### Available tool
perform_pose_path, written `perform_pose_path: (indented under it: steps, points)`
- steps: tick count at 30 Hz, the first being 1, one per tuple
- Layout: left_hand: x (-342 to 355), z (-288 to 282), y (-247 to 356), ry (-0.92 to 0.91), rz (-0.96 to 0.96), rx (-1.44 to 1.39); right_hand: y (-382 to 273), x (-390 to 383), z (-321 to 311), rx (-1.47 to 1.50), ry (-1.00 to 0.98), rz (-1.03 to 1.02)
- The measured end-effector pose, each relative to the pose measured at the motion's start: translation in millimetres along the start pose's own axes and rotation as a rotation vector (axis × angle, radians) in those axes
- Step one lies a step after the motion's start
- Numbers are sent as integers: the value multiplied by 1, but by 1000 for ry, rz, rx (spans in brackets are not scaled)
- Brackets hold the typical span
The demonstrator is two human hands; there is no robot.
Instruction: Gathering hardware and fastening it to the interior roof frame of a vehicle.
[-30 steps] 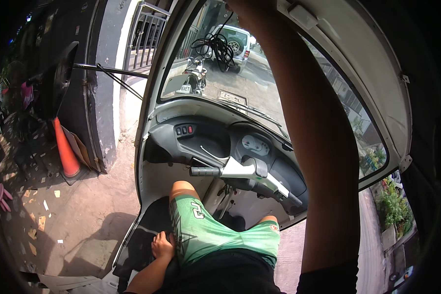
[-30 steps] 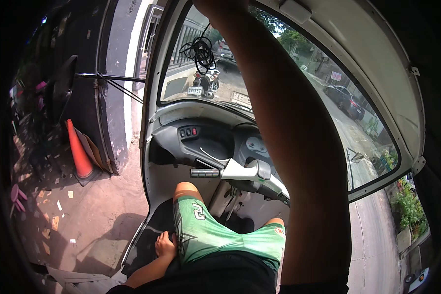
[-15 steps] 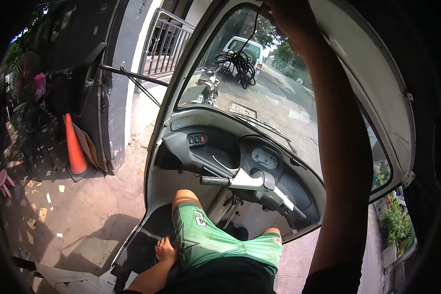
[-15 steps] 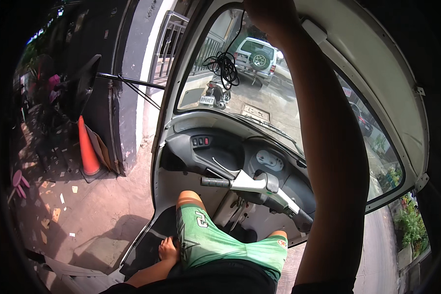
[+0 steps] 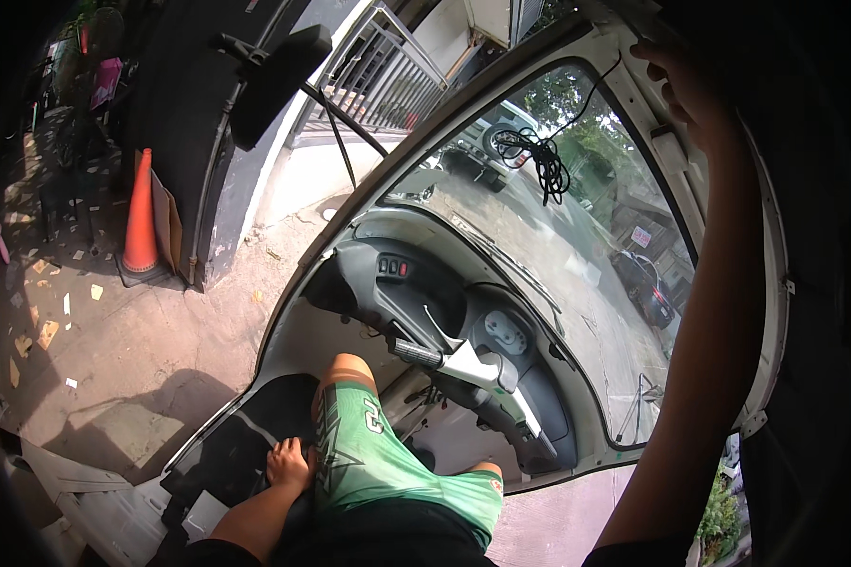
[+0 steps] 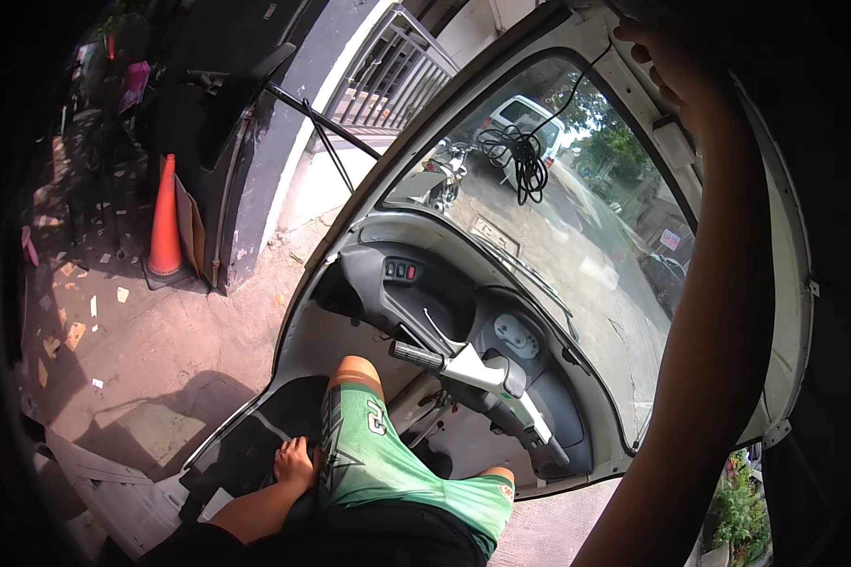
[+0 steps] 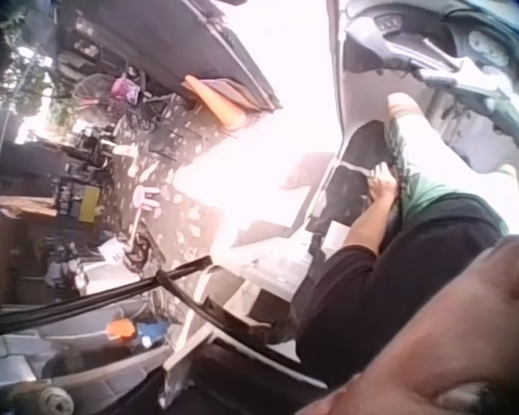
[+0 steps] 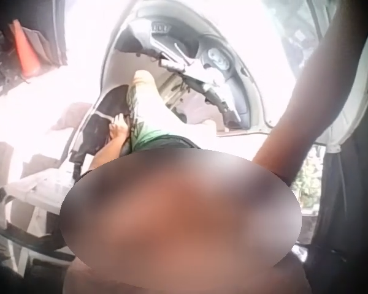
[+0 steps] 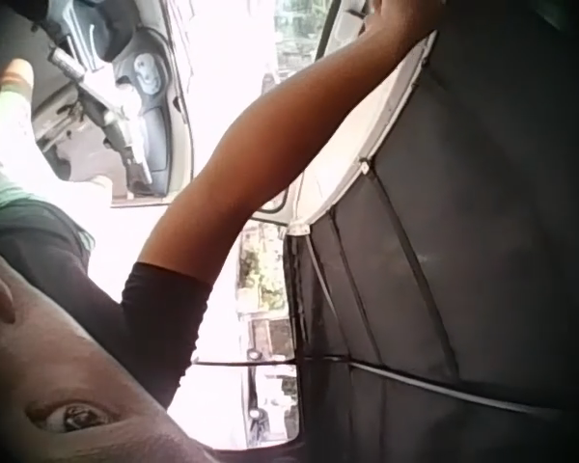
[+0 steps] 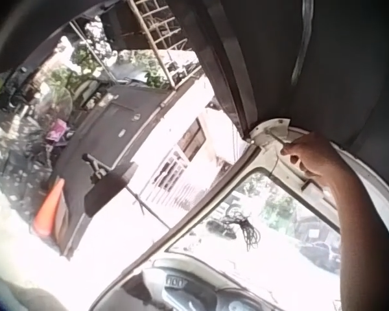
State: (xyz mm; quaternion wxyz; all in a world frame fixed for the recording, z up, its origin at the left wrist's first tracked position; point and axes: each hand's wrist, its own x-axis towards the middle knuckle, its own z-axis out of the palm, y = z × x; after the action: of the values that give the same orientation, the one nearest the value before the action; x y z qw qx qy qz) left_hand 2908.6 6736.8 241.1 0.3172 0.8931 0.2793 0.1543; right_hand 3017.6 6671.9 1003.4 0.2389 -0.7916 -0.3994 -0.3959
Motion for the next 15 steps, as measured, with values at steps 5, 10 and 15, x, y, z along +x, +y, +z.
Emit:
perform_pose_path:
  steps: [5,10,15]
  points:
    - [6,8,-1,-38,-6,2,0,1,1,-132,125,22]
    - [0,5,-2,-35,-12,-5,2,-3,13,15,78,136]
    - [-1,-7,0,14,-32,-25,-6,-26,98,804,132,266]
